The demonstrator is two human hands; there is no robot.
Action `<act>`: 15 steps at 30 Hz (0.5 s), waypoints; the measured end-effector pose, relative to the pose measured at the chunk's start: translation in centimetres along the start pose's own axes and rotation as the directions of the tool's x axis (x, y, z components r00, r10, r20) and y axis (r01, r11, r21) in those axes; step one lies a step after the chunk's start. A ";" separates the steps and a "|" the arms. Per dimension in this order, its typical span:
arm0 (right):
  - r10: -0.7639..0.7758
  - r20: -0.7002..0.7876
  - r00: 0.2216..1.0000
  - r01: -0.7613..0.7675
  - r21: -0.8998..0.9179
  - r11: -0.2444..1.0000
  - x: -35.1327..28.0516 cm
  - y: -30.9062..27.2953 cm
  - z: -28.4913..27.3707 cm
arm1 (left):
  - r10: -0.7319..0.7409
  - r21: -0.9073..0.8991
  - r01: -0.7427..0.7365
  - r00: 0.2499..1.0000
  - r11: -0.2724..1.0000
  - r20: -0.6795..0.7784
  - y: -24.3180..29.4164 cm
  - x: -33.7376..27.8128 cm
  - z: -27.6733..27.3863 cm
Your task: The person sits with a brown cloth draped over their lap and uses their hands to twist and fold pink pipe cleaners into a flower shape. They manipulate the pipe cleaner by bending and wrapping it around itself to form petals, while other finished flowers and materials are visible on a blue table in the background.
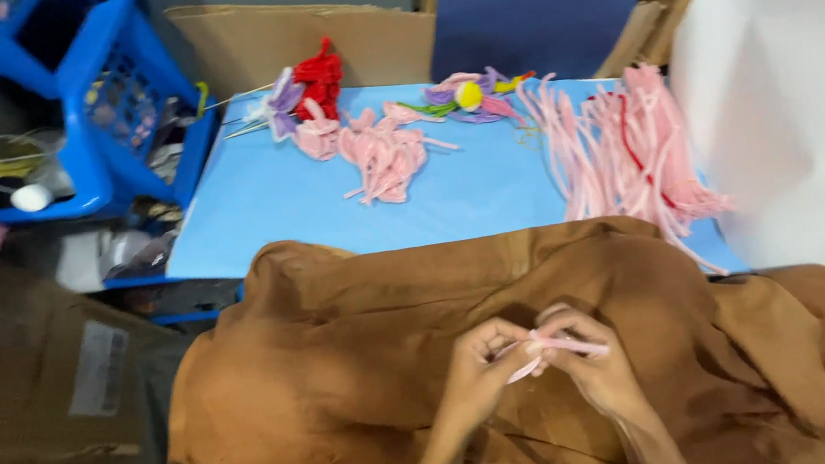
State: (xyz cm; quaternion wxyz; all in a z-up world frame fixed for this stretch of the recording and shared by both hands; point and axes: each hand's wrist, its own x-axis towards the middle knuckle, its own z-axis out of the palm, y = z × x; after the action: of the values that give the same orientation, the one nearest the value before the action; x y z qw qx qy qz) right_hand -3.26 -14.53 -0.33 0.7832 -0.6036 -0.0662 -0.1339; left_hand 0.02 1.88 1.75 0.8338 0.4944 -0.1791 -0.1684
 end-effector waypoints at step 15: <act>0.029 0.304 0.952 0.154 -0.561 0.813 1.2 -4.4 1.3 | -0.267 -0.108 0.271 0.962 0.957 0.046 -2.6 1.0 -1.0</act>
State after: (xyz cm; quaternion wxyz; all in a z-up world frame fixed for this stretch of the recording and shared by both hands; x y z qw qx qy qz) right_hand -3.28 -14.44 4.45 0.5383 -0.8235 -0.1600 -0.0808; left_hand 1.13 0.99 -0.89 0.8268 0.4636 -0.1133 -0.2978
